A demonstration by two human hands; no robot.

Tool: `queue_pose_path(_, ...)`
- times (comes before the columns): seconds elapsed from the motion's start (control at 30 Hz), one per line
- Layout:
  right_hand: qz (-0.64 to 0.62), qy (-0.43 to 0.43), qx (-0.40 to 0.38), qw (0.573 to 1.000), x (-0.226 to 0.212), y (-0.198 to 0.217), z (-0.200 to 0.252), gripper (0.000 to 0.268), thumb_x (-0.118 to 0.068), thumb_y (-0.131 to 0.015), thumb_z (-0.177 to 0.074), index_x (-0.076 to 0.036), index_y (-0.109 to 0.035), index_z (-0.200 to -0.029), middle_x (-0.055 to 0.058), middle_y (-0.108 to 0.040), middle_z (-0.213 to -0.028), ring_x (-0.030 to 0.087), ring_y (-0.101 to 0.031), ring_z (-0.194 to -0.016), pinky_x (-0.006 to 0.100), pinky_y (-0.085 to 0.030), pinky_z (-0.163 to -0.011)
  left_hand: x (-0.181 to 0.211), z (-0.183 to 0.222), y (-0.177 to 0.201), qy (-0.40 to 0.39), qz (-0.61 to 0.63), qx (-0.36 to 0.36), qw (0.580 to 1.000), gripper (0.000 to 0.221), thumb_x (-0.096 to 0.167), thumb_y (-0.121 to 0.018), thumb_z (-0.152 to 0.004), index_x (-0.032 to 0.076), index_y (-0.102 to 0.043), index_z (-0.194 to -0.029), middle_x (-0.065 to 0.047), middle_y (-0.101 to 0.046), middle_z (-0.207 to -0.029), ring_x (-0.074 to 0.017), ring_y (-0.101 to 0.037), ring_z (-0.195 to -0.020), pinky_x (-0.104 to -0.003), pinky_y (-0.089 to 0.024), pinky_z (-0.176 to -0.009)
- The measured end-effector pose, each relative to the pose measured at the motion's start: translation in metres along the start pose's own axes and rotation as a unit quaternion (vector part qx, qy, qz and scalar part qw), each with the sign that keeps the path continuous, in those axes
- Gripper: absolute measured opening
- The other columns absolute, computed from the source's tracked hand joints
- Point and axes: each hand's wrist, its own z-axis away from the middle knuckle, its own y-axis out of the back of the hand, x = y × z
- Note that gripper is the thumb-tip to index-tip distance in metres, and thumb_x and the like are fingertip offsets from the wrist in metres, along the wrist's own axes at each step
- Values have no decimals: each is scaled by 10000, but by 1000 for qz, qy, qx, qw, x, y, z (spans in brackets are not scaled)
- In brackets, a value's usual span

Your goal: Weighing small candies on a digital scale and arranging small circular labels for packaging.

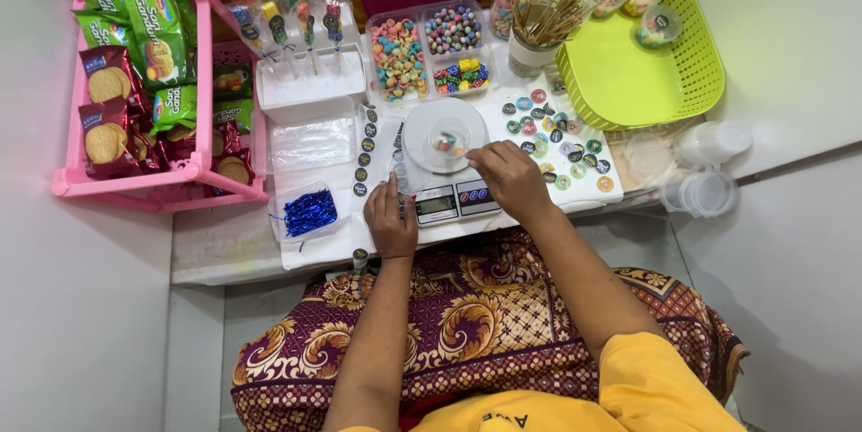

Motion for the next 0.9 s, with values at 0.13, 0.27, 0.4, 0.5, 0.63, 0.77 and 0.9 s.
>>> queue_pose_path(0.13, 11, -8, 0, 1000, -6, 4, -5, 80, -169, -670, -1035, -119, -733, -1039, 46, -665, -808, 223, -679, -767, 344, -582, -740, 1, 1, 1, 4, 1, -2, 1000, 510, 400, -571, -1034, 92, -596, -1440, -124, -683, -1190, -312, -610, -1176, -456, -476, -1005)
queue_pose_path(0.27, -31, -28, -13, 999, -10, 6, -5, 81, -163, -678, -1026, -110, -739, -1026, 52, -674, -795, 235, -681, -764, 353, -580, -740, 0, 0, 0, 6, 3, -2, 1000, 514, 400, -572, -1032, 94, -591, -1445, -118, -680, -1204, -308, -607, -1183, -453, -472, -1014)
queue_pose_path(0.4, -58, -51, -12, 997, -17, 16, -10, 102, -170, -656, -1041, -115, -742, -1024, 42, -685, -798, 224, -679, -758, 349, -575, -742, 1, 0, 1, 6, 2, 0, 1000, 512, 404, -563, -1036, 94, -594, -1442, -112, -680, -1208, -302, -610, -1183, -449, -472, -1016)
queue_pose_path(0.5, -96, -65, -29, 993, -13, 10, -5, 111, -169, -651, -1040, -107, -741, -1019, 62, -705, -807, 248, -695, -756, 370, -577, -740, 0, 0, 1, 9, 6, -4, 1000, 512, 400, -577, -1029, 99, -593, -1442, -112, -681, -1203, -302, -608, -1182, -450, -472, -1018)
queue_pose_path(0.63, -93, -89, -18, 991, 4, -4, -4, 97, -181, -669, -1034, -128, -750, -1028, 41, -724, -830, 228, -692, -767, 363, -571, -752, 2, -3, 2, 9, 4, -4, 1000, 512, 406, -567, -1034, 99, -590, -1444, -110, -679, -1204, -301, -609, -1181, -450, -473, -1017)
queue_pose_path(0.77, -114, -112, 43, 986, 8, -6, -38, 173, -225, -617, -1085, -107, -742, -1074, 69, -729, -872, 261, -703, -844, 373, -569, -789, 5, -4, 3, 8, 6, -4, 1000, 508, 407, -554, -1039, 101, -594, -1442, -109, -678, -1204, -300, -610, -1175, -447, -474, -1018)
queue_pose_path(0.9, -93, -80, 15, 992, 19, -32, -83, 181, -209, -611, -1090, -81, -738, -1098, 99, -746, -930, 289, -723, -909, 401, -568, -848, 2, -2, 2, 8, 3, -3, 1000, 507, 406, -561, -1033, 105, -600, -1440, -113, -682, -1196, -302, -620, -1167, -448, -480, -1008)
